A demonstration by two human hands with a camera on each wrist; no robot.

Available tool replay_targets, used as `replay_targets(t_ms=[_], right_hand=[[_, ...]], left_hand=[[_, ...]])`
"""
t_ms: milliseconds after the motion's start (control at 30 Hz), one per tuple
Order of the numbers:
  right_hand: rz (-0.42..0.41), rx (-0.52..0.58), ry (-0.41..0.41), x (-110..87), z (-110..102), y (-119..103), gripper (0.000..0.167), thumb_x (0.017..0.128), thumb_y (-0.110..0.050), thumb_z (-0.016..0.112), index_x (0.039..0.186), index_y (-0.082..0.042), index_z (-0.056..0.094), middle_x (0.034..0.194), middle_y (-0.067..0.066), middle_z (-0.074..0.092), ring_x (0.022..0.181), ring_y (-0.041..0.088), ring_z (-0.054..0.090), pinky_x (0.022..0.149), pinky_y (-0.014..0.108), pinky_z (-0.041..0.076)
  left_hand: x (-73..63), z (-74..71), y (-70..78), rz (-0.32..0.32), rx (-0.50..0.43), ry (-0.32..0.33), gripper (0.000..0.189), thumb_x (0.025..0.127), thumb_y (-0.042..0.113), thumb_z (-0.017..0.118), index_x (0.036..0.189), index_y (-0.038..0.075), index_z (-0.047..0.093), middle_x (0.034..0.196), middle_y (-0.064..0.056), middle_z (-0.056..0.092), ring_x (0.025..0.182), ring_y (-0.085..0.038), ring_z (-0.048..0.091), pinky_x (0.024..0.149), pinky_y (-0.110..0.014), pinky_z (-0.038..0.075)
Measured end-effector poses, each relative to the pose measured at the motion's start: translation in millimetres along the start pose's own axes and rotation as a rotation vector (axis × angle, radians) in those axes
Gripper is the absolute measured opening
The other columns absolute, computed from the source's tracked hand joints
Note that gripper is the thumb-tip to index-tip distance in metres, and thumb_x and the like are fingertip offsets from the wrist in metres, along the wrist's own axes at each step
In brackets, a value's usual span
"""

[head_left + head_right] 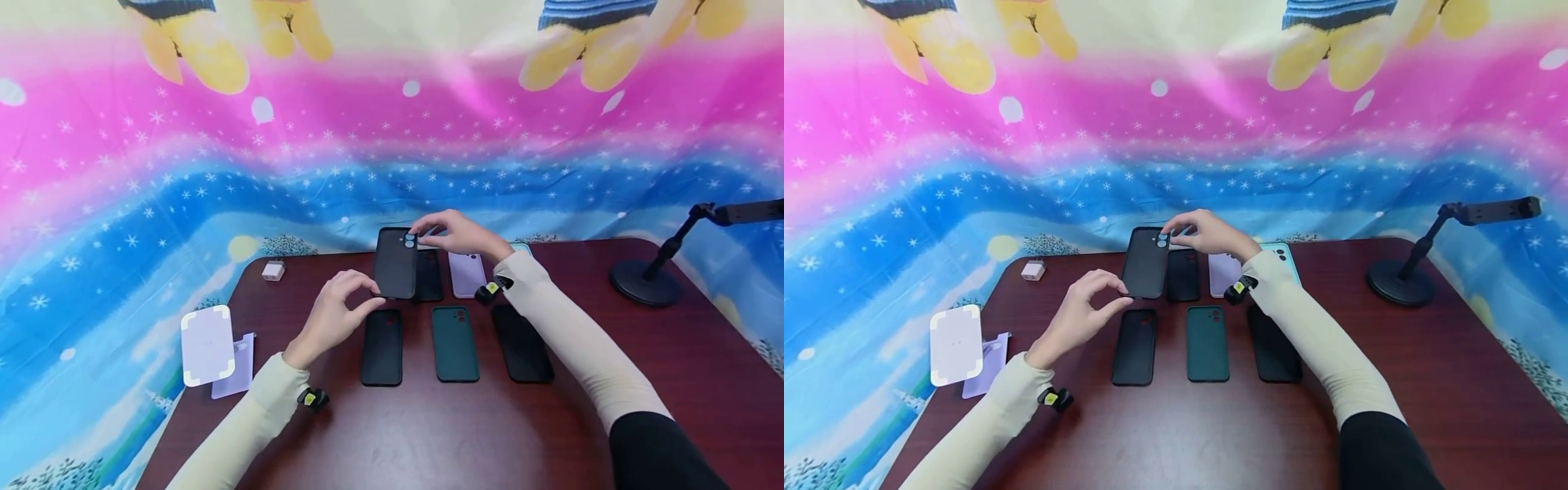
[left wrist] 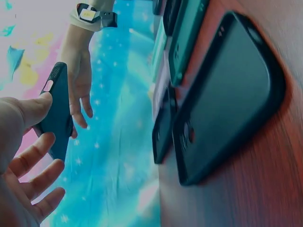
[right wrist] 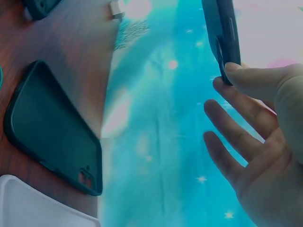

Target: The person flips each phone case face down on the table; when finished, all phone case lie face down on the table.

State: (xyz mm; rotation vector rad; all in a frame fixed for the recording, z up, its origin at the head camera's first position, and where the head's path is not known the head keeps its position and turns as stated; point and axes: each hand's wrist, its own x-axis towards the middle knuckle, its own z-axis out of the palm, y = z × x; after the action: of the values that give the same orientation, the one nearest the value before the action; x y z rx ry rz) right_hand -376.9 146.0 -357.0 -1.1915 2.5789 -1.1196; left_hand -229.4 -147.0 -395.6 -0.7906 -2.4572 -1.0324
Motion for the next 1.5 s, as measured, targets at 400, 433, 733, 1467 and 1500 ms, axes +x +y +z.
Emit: replay_targets(t_ms=[400, 433, 733, 1467, 1500], right_hand=[[0.009, 0.033, -0.043, -47.0, -13, -12, 0.037, 0.103, -0.022, 0.065, 0.139, -0.02, 0.065, 0.141, 0.008, 0.065, 0.121, 0.025, 0.067, 0.098, 0.052, 0.053], [0.004, 0.04, -0.05, -49.1, -13, -13, 0.038, 0.103, -0.021, 0.065, 0.141, -0.019, 0.063, 0.142, 0.009, 0.064, 0.124, 0.026, 0.065, 0.1, 0.053, 0.053], [0.001, 0.109, -0.058, -61.3, -18, -17, 0.043, 0.103, -0.016, 0.064, 0.145, -0.012, 0.059, 0.146, 0.011, 0.062, 0.103, 0.021, 0.068, 0.079, 0.038, 0.05], [-0.056, 0.461, 0.042, -56.5, 9, -7, 0.042, 0.102, -0.012, 0.065, 0.142, -0.002, 0.058, 0.128, -0.003, 0.072, 0.109, 0.015, 0.073, 0.092, 0.032, 0.058], [-0.071, 0.478, 0.045, -55.1, 11, -7, 0.042, 0.102, -0.013, 0.064, 0.142, -0.002, 0.058, 0.127, -0.006, 0.072, 0.109, 0.015, 0.073, 0.091, 0.031, 0.058]], left_hand=[[-3.6, 8.9, 29.2, -0.017, -0.19, -0.137, 0.029, 0.089, 0.031, 0.083, 0.115, 0.03, 0.071, 0.118, 0.012, 0.069, 0.115, -0.009, 0.062, 0.104, -0.04, 0.052], [-3.7, 8.6, 31.2, -0.01, -0.199, -0.14, 0.029, 0.088, 0.031, 0.083, 0.114, 0.03, 0.071, 0.117, 0.012, 0.069, 0.114, -0.008, 0.062, 0.103, -0.04, 0.052], [-1.3, 7.0, 43.0, 0.072, -0.221, -0.143, 0.023, 0.087, 0.033, 0.084, 0.105, 0.026, 0.072, 0.108, 0.009, 0.072, 0.106, -0.007, 0.066, 0.099, -0.039, 0.054], [-0.4, 9.4, 63.6, 0.125, -0.293, -0.059, 0.022, 0.085, 0.026, 0.086, 0.101, 0.021, 0.071, 0.102, 0.006, 0.073, 0.1, -0.009, 0.067, 0.094, -0.033, 0.054], [-0.8, 9.3, 64.4, 0.122, -0.289, -0.053, 0.022, 0.085, 0.027, 0.086, 0.101, 0.022, 0.071, 0.102, 0.006, 0.073, 0.101, -0.009, 0.067, 0.095, -0.034, 0.053]])
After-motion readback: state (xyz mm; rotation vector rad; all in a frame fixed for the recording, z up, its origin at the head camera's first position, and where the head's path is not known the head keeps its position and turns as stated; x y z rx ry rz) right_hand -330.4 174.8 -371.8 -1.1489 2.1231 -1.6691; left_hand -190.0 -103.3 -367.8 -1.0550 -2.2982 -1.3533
